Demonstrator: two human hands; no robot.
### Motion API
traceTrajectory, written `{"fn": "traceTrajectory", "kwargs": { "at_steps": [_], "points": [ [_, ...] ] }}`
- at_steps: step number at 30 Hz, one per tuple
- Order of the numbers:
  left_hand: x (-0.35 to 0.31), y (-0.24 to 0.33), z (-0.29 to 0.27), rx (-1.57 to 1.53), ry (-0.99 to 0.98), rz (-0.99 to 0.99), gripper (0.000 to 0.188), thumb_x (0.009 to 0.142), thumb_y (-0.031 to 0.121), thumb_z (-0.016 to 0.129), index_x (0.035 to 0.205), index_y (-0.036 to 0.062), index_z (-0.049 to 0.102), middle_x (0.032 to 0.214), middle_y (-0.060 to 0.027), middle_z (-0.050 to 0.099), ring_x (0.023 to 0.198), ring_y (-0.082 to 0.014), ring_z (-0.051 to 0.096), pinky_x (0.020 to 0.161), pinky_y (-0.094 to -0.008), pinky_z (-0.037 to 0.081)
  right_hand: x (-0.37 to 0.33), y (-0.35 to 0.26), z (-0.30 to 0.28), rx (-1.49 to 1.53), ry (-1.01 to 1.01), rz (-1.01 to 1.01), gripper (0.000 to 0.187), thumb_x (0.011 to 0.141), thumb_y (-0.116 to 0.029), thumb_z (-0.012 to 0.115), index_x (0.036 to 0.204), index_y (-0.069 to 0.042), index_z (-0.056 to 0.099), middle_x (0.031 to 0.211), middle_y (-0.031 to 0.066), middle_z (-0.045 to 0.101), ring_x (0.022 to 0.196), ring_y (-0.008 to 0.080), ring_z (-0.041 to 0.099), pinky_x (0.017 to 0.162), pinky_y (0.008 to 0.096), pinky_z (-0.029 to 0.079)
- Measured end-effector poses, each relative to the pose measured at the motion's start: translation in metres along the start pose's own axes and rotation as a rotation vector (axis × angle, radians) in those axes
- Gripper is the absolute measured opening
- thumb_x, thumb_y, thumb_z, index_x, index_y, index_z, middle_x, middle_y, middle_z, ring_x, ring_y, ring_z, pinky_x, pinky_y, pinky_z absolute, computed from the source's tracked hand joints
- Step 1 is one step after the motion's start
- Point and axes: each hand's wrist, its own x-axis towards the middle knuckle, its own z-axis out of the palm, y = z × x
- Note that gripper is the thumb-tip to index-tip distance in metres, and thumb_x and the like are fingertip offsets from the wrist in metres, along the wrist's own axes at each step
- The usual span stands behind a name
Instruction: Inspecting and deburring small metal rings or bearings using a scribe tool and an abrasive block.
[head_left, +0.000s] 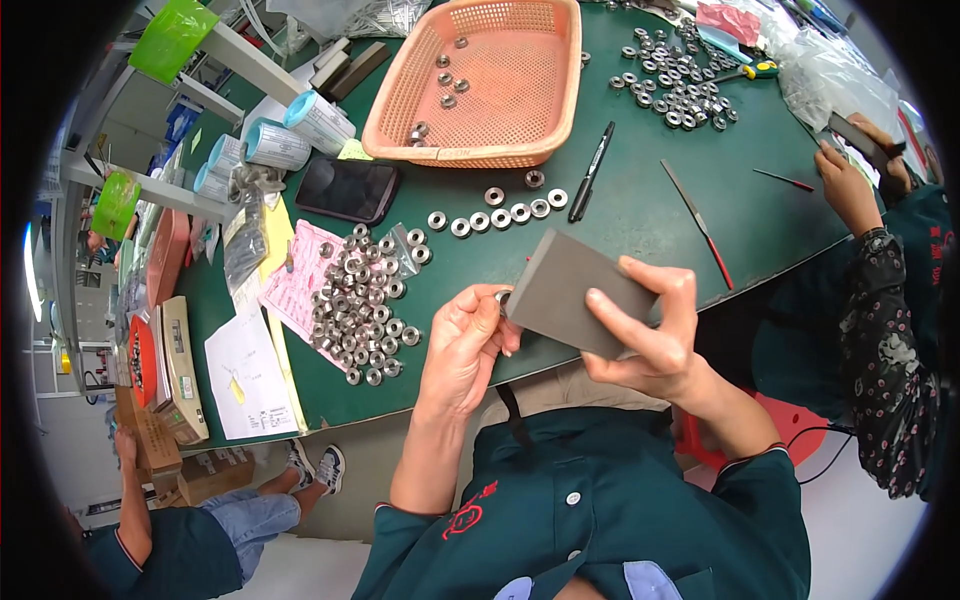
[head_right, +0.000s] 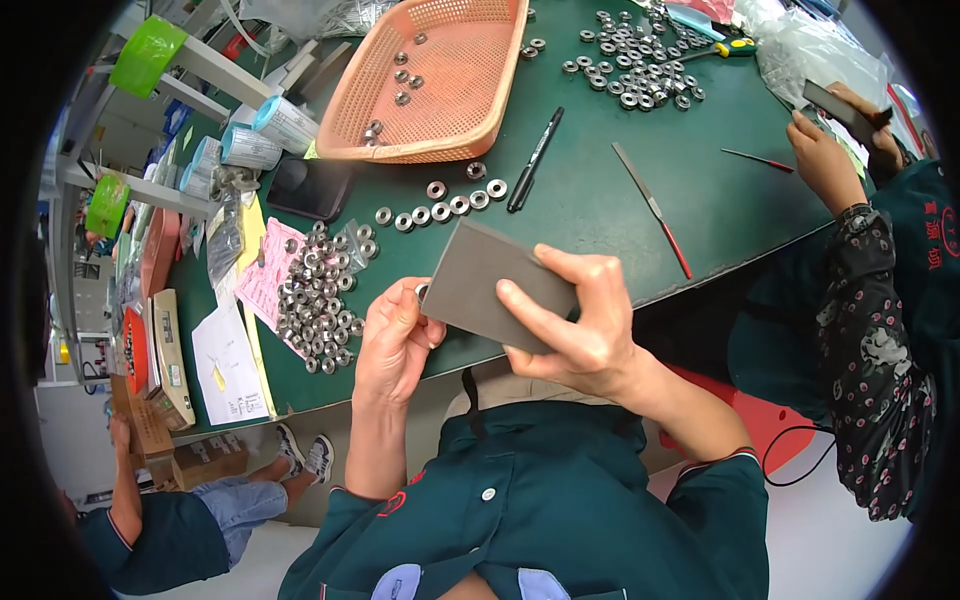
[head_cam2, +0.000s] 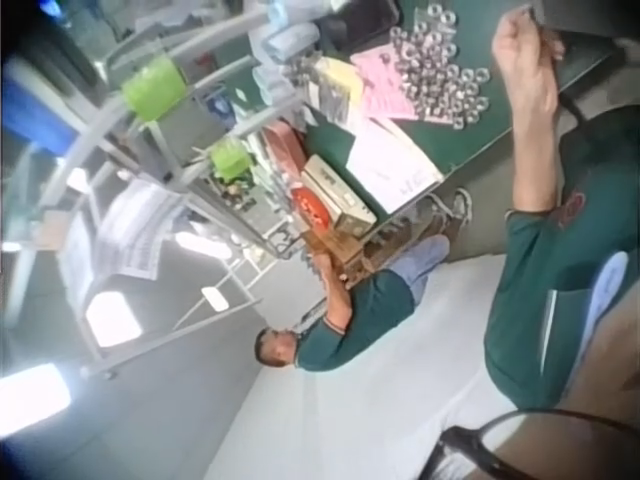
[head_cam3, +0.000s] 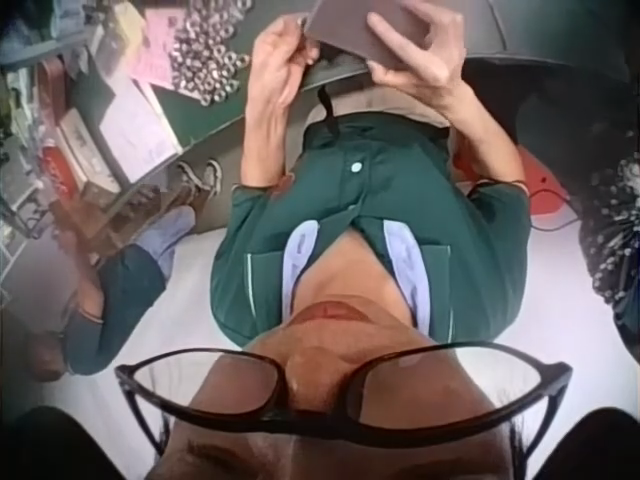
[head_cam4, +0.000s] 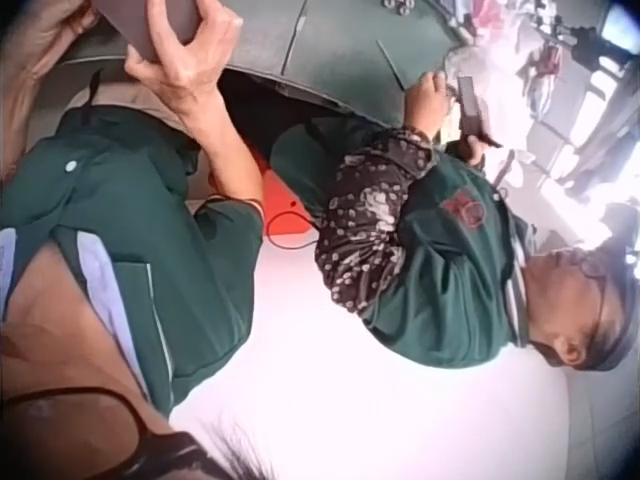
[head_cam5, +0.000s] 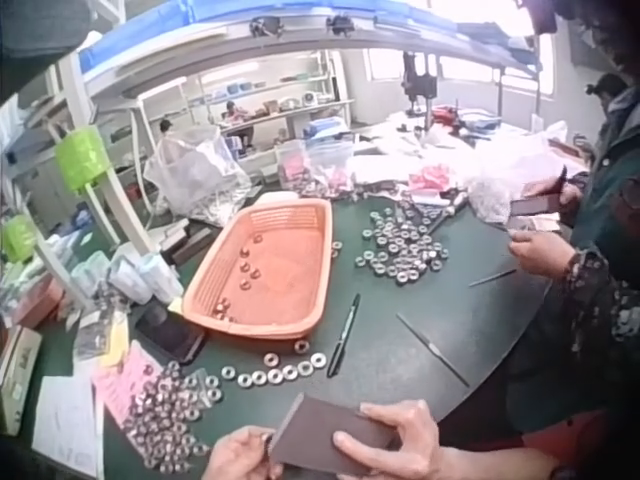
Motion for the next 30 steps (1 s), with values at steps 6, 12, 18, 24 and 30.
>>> {"fn": "traceTrajectory", "kwargs": {
  "at_steps": [6,12,18,24,30],
  "points": [
    [0.002,0.0,0.0,0.02,0.006,0.008,0.021,0.09,0.019,0.053,0.099,-0.0006,0.057,0.074,-0.0055,0.059,0.061,-0.0096,0.053,0.055,-0.0217,0.04,0.001,0.004,0.001,-0.009,0.024,0.066,0.058,0.042,-0.011,0.069,0.1,-0.01,0.066,0.106,0.0193,0.051,0.085,0.0294,0.05,0.069,0.0343,0.044],
    [0.0,0.0,0.001,0.043,0.015,0.048,0.021,0.09,0.018,0.053,0.098,-0.0007,0.057,0.075,-0.005,0.059,0.061,-0.0094,0.053,0.056,-0.0216,0.041,0.001,0.004,-0.001,-0.044,0.056,0.065,0.057,0.042,-0.01,0.069,0.099,-0.009,0.066,0.102,0.0191,0.053,0.083,0.0293,0.05,0.068,0.0348,0.044],
    [-0.001,0.0,0.0,0.051,0.018,0.044,0.021,0.09,0.018,0.053,0.098,-0.0006,0.057,0.075,-0.0045,0.059,0.061,-0.0088,0.052,0.056,-0.0207,0.04,0.002,0.006,-0.003,-0.059,0.018,0.072,0.058,0.041,-0.011,0.07,0.098,-0.009,0.067,0.106,0.0202,0.051,0.083,0.0295,0.049,0.068,0.0352,0.044],
    [0.0,0.002,-0.002,0.054,0.022,0.021,0.022,0.091,0.02,0.053,0.098,-0.0005,0.057,0.074,-0.0043,0.058,0.06,-0.0086,0.05,0.056,-0.0206,0.039,0.004,0.005,-0.001,-0.076,0.021,0.061,0.058,0.041,-0.011,0.069,0.098,-0.009,0.066,0.105,0.0196,0.051,0.083,0.0292,0.05,0.067,0.0344,0.044],
    [-0.001,0.002,-0.008,-0.01,0.014,-0.017,0.025,0.092,0.024,0.051,0.096,0.0006,0.057,0.073,-0.0031,0.056,0.06,-0.0088,0.047,0.055,-0.0208,0.037,0.006,0.009,0.008,-0.084,0.024,0.065,0.06,0.043,-0.012,0.07,0.102,-0.009,0.065,0.105,0.0198,0.051,0.084,0.0303,0.049,0.068,0.0355,0.044]
  ]
}}
